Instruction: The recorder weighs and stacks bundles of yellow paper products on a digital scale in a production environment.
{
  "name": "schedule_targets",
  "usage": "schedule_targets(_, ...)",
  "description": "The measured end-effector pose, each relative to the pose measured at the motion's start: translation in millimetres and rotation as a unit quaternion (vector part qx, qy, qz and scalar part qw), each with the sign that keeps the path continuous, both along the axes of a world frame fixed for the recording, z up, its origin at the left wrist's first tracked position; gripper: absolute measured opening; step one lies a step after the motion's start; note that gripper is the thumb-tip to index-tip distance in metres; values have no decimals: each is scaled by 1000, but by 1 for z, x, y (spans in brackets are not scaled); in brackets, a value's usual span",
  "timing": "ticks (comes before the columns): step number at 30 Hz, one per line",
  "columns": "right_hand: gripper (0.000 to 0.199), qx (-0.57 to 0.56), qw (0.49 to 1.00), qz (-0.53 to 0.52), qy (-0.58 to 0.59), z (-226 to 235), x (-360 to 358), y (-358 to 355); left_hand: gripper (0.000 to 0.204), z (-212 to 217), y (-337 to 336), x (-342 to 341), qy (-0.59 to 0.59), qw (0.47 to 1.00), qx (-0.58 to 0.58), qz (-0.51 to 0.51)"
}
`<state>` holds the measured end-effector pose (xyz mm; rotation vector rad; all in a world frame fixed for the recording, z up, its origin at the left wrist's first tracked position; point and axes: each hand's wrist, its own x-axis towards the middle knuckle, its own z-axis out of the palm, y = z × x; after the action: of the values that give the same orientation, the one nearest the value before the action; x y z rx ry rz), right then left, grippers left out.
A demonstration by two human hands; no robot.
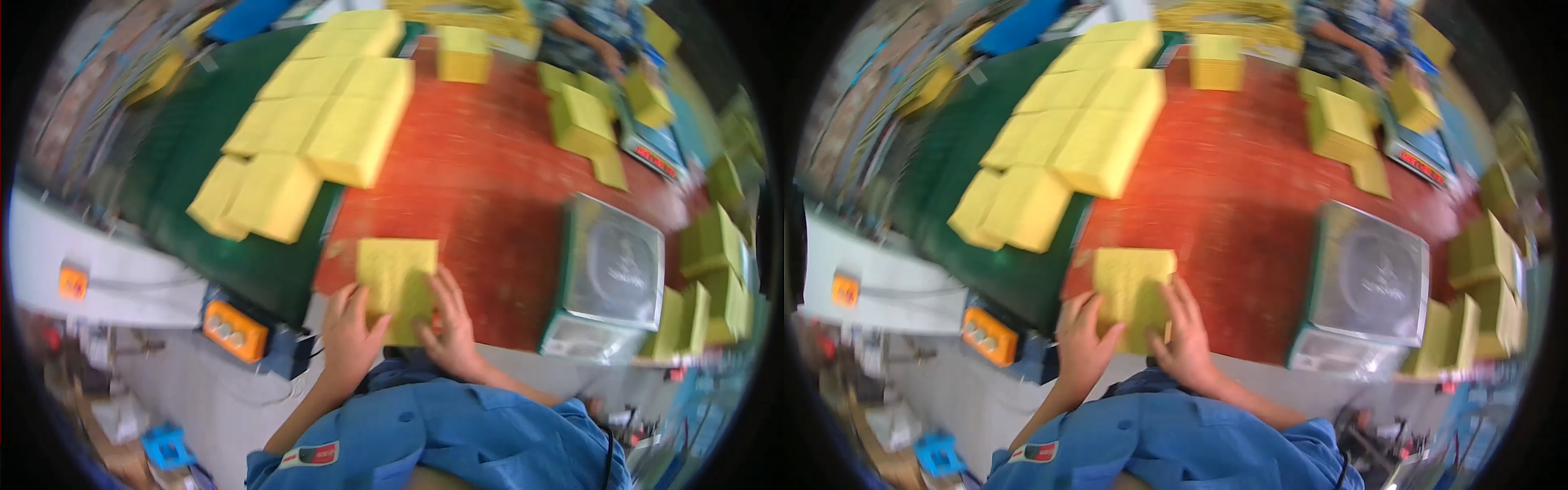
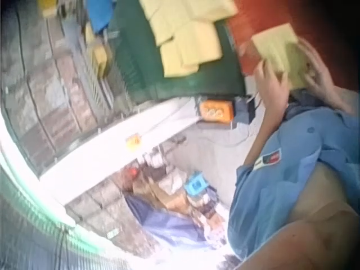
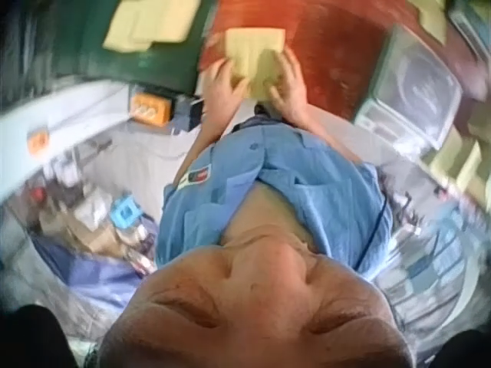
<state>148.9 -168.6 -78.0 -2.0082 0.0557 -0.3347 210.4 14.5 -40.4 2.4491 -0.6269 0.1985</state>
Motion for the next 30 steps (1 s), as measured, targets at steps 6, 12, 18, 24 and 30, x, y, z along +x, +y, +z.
schedule_targets(6, 54, 287, 936, -74, 191, -17, -89, 1, 68, 31, -17, -16, -57, 985, 141, -80)
schedule_targets(12, 47, 621, 757, -127, 160, -87, -110, 22, 64, -16, -37, -7, -15, 987, 103, -125)
schedule_targets(18, 44, 695, 702, -63, 141, -82, -129, 13, 62, -12, -28, -45, 43, 984, 44, -168)
schedule_targets(24, 49, 450, 888, -43, 81, 39, -186, -65, 56, 4, -56, -64, 304, 897, -267, -177)
schedule_targets(30, 46, 82, 969, -147, -180, 127, -196, -182, 49, -7, -193, -77, 441, 712, -471, -278)
